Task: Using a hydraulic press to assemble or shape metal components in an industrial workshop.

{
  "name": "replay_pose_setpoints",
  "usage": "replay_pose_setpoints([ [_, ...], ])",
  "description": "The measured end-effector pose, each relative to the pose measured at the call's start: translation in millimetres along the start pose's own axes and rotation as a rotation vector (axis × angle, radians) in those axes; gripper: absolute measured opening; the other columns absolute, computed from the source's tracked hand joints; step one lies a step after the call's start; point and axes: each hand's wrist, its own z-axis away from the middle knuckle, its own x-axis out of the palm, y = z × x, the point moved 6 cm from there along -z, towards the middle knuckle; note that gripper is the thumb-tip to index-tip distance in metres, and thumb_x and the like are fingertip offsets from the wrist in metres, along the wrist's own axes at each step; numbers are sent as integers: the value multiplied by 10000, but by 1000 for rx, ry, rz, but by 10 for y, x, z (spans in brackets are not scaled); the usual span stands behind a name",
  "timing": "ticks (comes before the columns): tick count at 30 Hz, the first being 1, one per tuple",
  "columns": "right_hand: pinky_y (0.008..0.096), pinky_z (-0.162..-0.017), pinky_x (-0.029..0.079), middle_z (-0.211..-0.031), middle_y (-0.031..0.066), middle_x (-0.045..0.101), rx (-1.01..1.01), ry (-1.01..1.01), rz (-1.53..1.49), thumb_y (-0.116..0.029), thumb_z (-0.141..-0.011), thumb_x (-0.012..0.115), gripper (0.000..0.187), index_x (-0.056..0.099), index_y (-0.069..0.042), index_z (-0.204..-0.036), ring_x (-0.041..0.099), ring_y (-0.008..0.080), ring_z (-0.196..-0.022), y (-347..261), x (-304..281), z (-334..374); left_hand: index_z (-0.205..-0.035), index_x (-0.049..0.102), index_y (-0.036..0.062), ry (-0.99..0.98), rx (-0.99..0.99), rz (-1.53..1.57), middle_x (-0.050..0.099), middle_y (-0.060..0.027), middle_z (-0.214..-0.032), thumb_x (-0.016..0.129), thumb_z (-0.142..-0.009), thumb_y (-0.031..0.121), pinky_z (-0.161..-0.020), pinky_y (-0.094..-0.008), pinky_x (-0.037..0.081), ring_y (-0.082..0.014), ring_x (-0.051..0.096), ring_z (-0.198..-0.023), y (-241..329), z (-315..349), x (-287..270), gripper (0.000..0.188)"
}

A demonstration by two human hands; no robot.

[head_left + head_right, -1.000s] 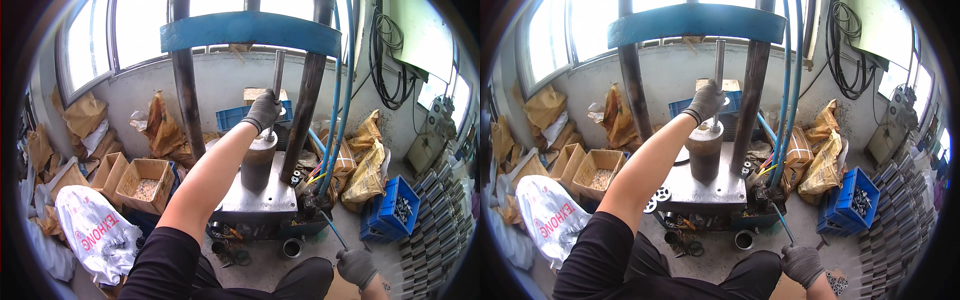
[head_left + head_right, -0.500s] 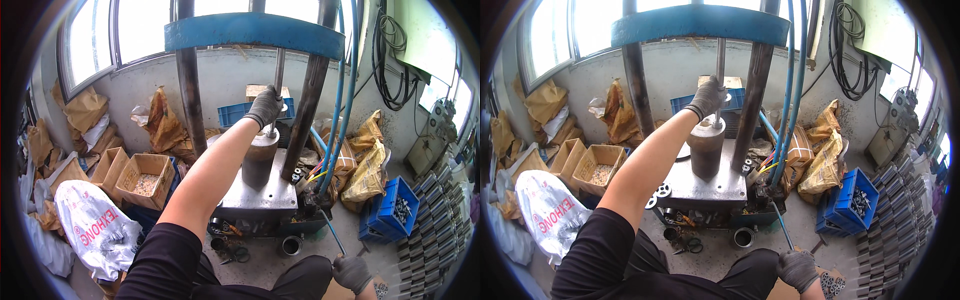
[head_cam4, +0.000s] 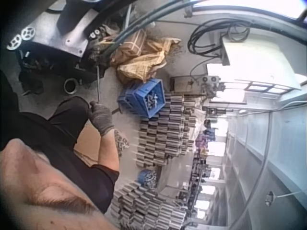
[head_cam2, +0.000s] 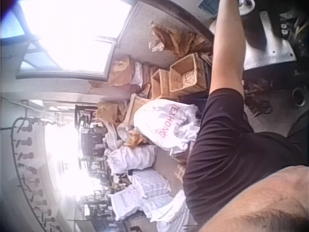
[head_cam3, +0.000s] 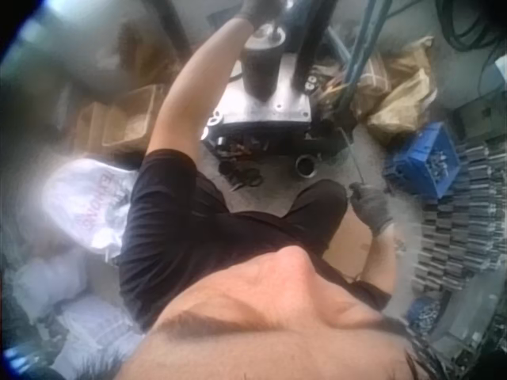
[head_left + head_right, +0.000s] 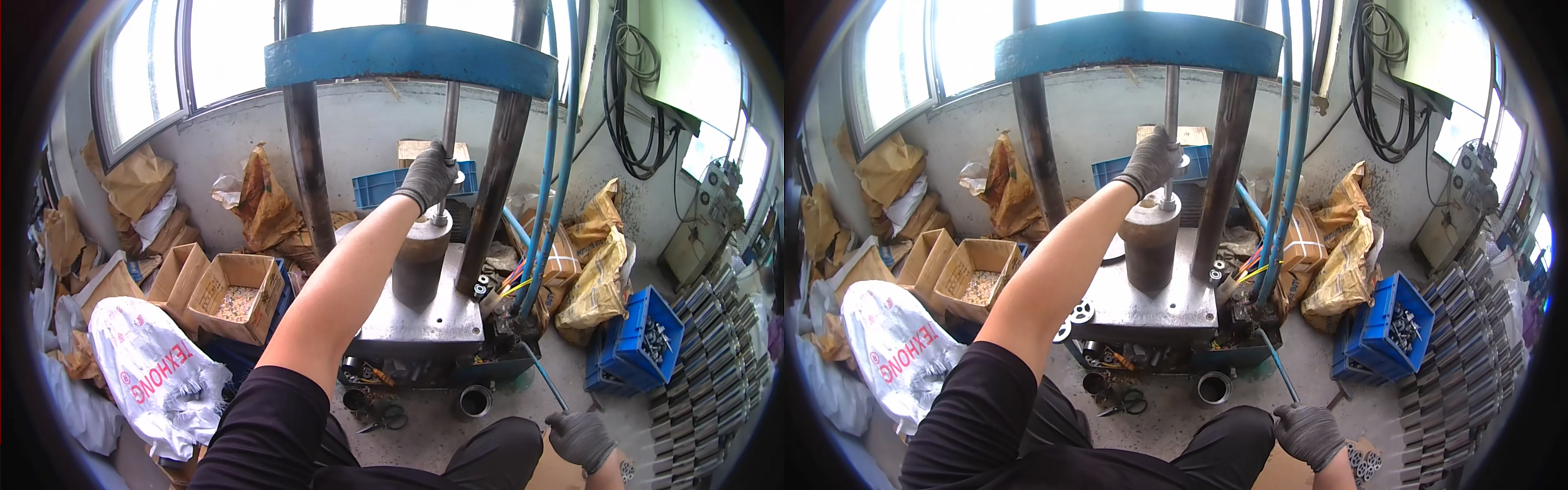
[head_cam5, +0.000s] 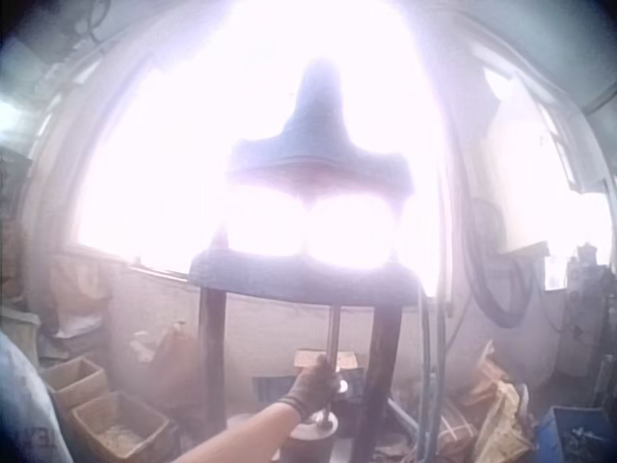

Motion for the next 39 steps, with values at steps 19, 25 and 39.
replay_pose_setpoints([
  [19, 500, -823, 550, -1015, 250, 692, -56, 899, 48, -37, -936, 601, 305, 660, -10, -1234, 685, 431, -913, 141, -1414, -1155, -1148, 482, 7, 10, -155, 110, 685, -128, -916, 679, -974, 158, -789, -420, 619, -301, 726, -851, 152, 69, -115, 303],
  [25, 516, -785, 584, -853, 211, 722, -57, 61, -101, -262, -871, 679, 252, 788, -106, -1037, 720, 424, -831, 89, -200, -258, -1149, 495, 20, 49, -146, 164, 681, -136, -912, 674, -974, 134, -746, -399, 640, -253, 738, -851, 33, 77, -236, 275],
  [39, 485, -803, 585, -997, 193, 759, 5, 21, -76, -281, -875, 642, 285, 794, -115, -1050, 740, 378, -863, -85, -68, -232, -1119, 657, 326, 59, 334, -370, 599, 42, -889, 613, -1014, 189, -902, -405, 500, -190, 649, -953, -1142, -276, 549, 178],
])
